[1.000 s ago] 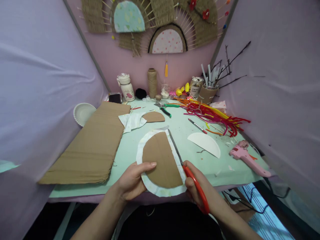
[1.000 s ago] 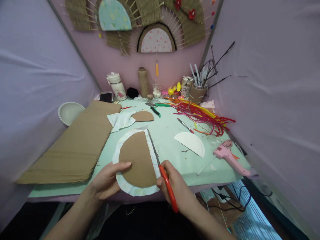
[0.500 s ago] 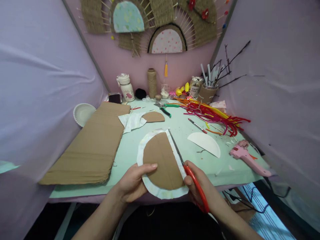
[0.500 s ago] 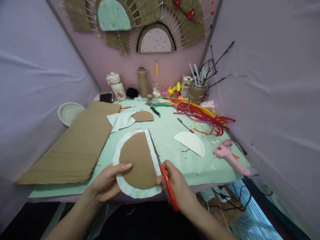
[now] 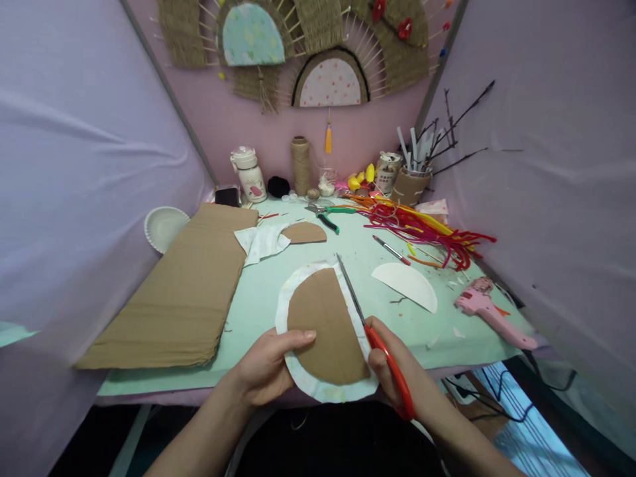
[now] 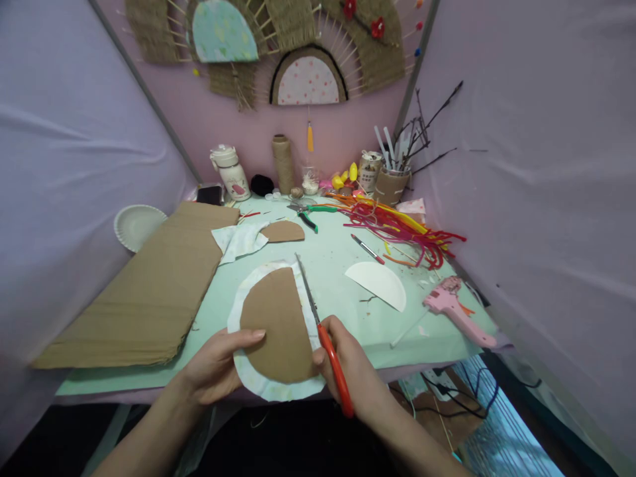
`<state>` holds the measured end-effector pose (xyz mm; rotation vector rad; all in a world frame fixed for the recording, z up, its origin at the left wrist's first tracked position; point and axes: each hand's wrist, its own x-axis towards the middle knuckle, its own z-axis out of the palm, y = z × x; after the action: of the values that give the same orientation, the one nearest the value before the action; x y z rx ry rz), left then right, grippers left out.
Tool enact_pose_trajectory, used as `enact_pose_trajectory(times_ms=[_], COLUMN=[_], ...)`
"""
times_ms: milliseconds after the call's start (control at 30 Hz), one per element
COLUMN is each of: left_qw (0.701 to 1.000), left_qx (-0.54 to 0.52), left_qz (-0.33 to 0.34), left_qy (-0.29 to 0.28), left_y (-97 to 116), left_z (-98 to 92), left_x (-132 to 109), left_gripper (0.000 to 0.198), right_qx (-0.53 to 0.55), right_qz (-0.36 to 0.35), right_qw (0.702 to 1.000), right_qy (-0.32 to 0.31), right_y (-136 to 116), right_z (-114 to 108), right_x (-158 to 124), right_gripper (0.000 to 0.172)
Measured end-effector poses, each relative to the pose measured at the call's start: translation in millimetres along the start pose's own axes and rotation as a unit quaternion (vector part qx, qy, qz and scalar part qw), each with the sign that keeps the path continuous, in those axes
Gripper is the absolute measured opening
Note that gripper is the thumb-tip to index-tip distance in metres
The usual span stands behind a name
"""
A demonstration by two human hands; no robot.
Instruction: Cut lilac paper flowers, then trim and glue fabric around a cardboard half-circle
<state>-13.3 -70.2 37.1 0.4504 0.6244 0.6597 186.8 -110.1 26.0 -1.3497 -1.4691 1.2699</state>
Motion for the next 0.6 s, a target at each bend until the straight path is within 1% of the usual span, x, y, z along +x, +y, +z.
enact_pose_trajectory(times_ms=[100,267,467,600], left_qw=[1.0,1.0,1.0,1.0], left_qx=[0.002,0.007,0.003,0.006], left_qz=[-0.007,-0.001,-0.006,-0.003], left_qy=[0.001,-0.002,-0.005,0.0], left_y=[-1.1,-3.5,-4.0,-4.2], left_z=[1.7,1.4,-0.3,0.1], left_x=[-0.6,0.2,0.3,-0.4], left_gripper=[0.052,0.054,0.05,0.047], right_qx=[-0.007,-0.019,-0.026,-0.028], right_qz=[-0.018,-0.034,-0.009,-0.01], right_qw=[1.0,0.999,1.0,0.999], right_qy=[-0.016,0.001,0.003,0.013], right_y=[5.2,14.8,14.7,13.8], right_z=[-0.9,-0.5,-0.8,-0.7], right_x=[1.4,4.1,5.3,5.5], right_gripper=[0.052,0.055,0.056,0.057])
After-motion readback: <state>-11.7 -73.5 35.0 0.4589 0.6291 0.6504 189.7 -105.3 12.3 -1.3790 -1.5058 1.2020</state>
